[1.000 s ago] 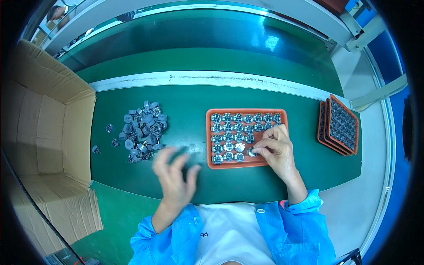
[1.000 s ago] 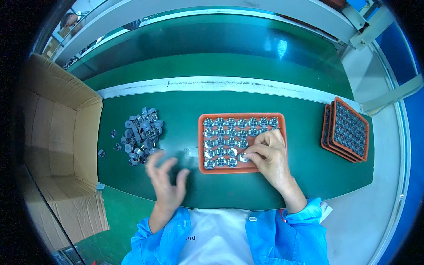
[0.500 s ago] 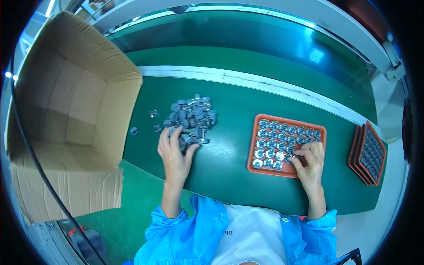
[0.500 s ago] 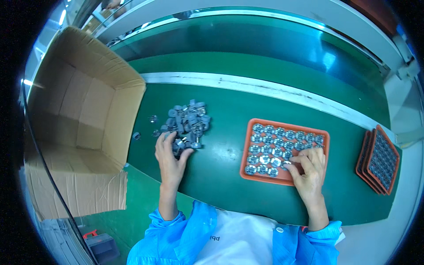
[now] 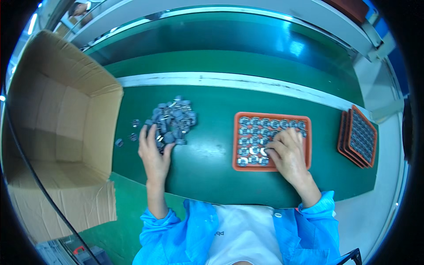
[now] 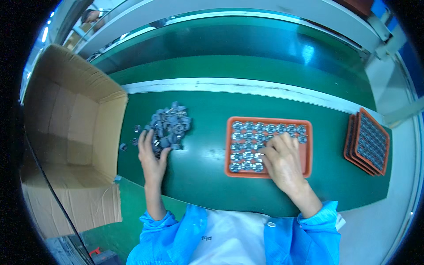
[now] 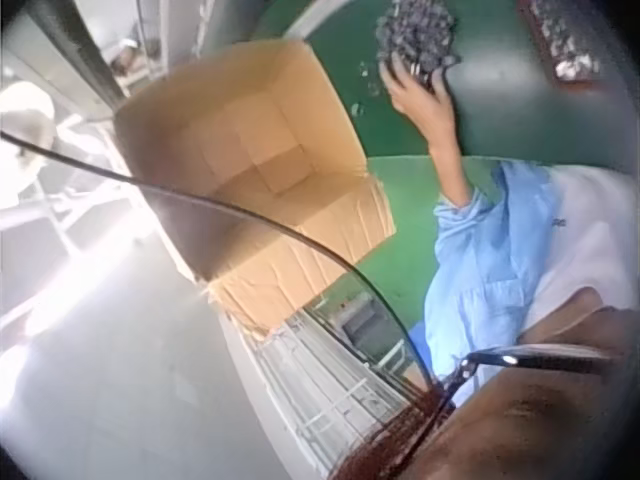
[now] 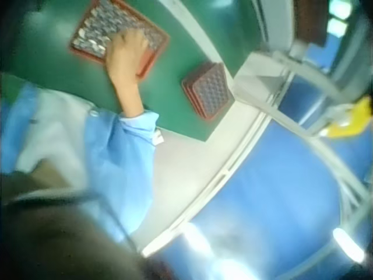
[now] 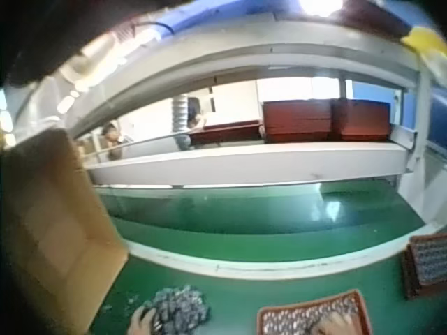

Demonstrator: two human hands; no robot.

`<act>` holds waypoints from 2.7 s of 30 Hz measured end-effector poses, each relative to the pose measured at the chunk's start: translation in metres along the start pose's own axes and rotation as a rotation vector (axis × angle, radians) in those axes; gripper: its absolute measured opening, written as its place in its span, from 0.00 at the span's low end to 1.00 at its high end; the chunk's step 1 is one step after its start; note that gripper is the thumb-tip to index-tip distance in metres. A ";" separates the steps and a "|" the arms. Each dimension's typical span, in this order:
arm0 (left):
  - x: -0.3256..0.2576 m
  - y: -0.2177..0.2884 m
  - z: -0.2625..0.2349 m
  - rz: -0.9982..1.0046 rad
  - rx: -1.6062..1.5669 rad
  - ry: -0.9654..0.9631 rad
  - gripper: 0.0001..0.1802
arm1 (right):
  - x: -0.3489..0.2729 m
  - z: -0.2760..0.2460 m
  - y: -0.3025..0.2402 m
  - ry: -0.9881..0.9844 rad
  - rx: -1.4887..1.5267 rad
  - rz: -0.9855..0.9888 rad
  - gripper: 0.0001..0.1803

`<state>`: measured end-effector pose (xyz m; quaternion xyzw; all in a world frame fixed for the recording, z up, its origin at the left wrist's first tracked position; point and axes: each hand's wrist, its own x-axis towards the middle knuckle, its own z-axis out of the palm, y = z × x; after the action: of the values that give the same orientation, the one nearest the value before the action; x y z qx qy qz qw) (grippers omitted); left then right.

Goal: The person assembles and sorts small industrial components by hand, taking them from a cardboard box and placing them into a plastic tray.

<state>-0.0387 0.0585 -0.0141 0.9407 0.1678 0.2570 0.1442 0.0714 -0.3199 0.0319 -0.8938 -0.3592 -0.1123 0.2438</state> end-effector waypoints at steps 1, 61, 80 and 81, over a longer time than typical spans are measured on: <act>-0.001 -0.004 0.002 0.003 -0.040 -0.048 0.44 | 0.000 0.000 0.000 0.012 0.001 0.002 0.10; -0.086 0.129 -0.010 0.120 -0.479 -0.188 0.28 | -0.060 0.008 -0.065 -0.188 0.744 0.036 0.31; -0.107 0.136 0.001 0.585 -0.501 -0.308 0.19 | -0.096 0.010 -0.028 -0.033 0.529 0.059 0.15; -0.109 0.132 -0.001 0.559 -0.428 -0.291 0.18 | -0.097 0.006 -0.024 0.006 0.482 -0.018 0.15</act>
<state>-0.0961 -0.1029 -0.0136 0.9254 -0.1750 0.1796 0.2843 -0.0144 -0.3590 -0.0017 -0.8061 -0.3831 -0.0283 0.4501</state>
